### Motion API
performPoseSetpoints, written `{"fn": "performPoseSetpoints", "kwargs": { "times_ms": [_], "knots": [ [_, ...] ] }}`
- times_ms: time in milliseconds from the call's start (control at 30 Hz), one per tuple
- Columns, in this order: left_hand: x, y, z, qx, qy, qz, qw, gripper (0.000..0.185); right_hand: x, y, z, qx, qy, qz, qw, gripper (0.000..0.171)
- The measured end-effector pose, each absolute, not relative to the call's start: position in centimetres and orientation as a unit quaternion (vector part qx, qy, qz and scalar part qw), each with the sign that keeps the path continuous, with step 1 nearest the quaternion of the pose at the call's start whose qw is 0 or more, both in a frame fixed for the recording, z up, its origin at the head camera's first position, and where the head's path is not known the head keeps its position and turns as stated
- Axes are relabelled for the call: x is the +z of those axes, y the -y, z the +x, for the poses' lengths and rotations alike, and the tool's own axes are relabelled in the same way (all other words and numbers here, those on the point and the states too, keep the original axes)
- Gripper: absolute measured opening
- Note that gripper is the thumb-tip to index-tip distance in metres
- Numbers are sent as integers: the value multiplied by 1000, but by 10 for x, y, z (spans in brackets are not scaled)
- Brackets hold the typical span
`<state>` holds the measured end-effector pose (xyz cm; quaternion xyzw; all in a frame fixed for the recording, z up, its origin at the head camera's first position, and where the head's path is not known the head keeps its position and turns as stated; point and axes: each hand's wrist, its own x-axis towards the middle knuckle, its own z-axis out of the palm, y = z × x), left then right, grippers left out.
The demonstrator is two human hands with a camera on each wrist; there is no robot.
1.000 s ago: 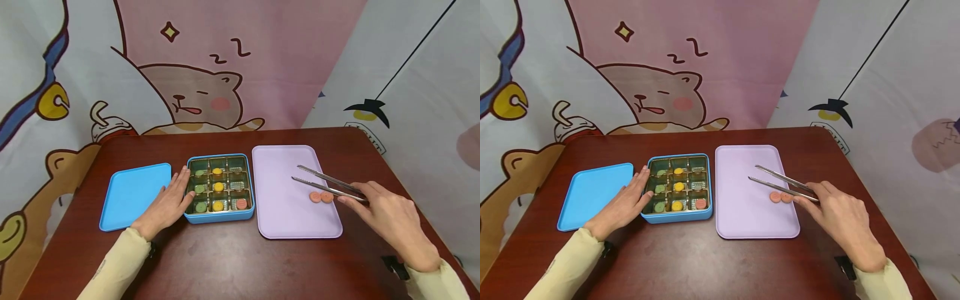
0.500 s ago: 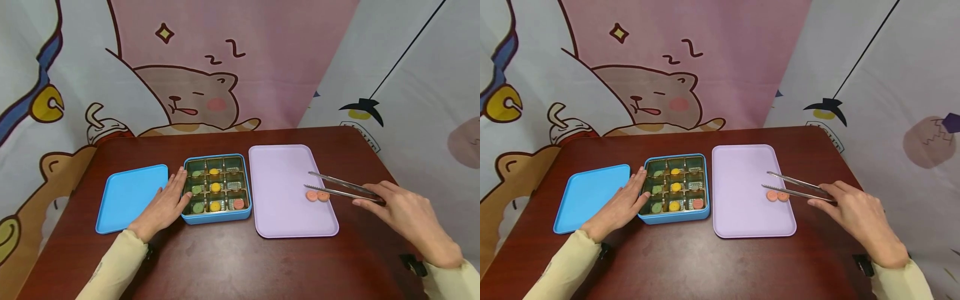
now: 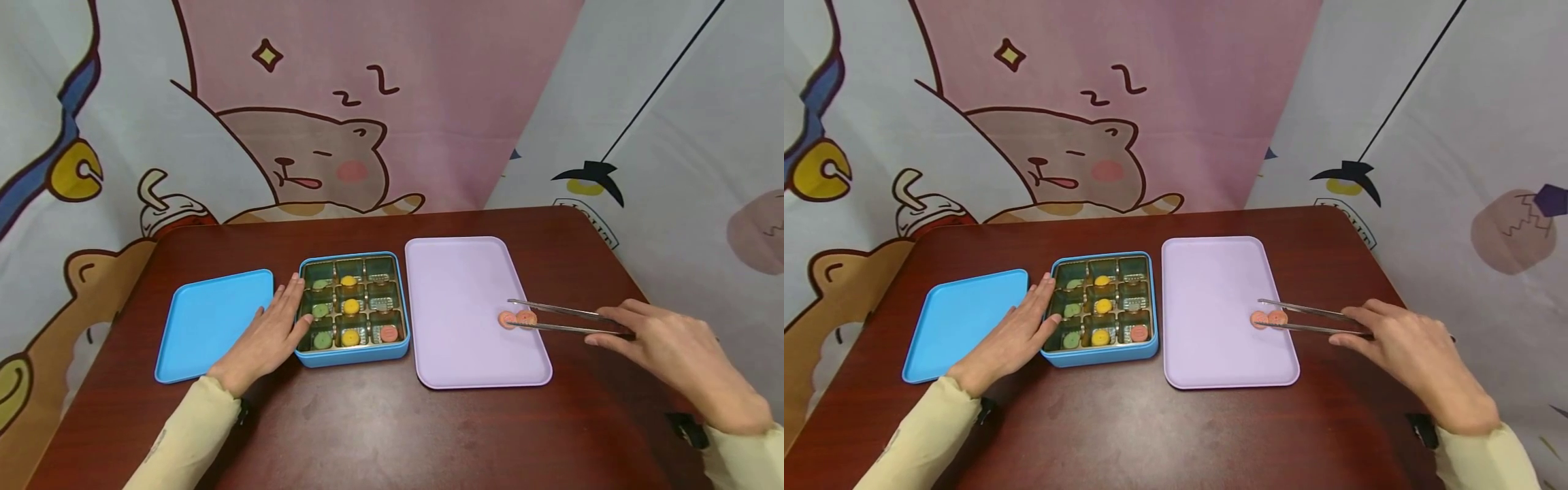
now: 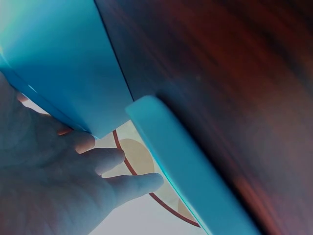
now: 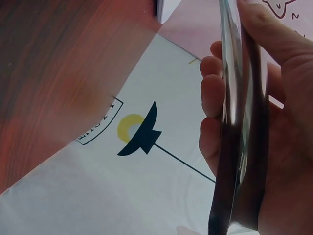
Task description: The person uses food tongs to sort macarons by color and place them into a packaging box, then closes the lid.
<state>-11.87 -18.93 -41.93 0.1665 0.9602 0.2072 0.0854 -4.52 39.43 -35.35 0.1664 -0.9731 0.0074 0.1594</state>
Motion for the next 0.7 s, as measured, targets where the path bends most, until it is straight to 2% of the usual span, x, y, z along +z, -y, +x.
{"fn": "performPoseSetpoints", "kwargs": {
  "times_ms": [100,267,333,700],
  "knots": [
    [-420,190,-118,207,-960,166,85,73,-355,-393,-45,-4,970,178,163,52],
    [-420,189,-119,206,-960,167,87,74,-356,-390,-46,-4,963,194,189,79],
    [-420,189,-119,206,-960,167,87,74,-356,-389,-47,-1,960,201,197,84],
    [-419,189,-119,207,-960,166,86,74,-355,-386,-49,-17,954,222,202,91]
  ]
}}
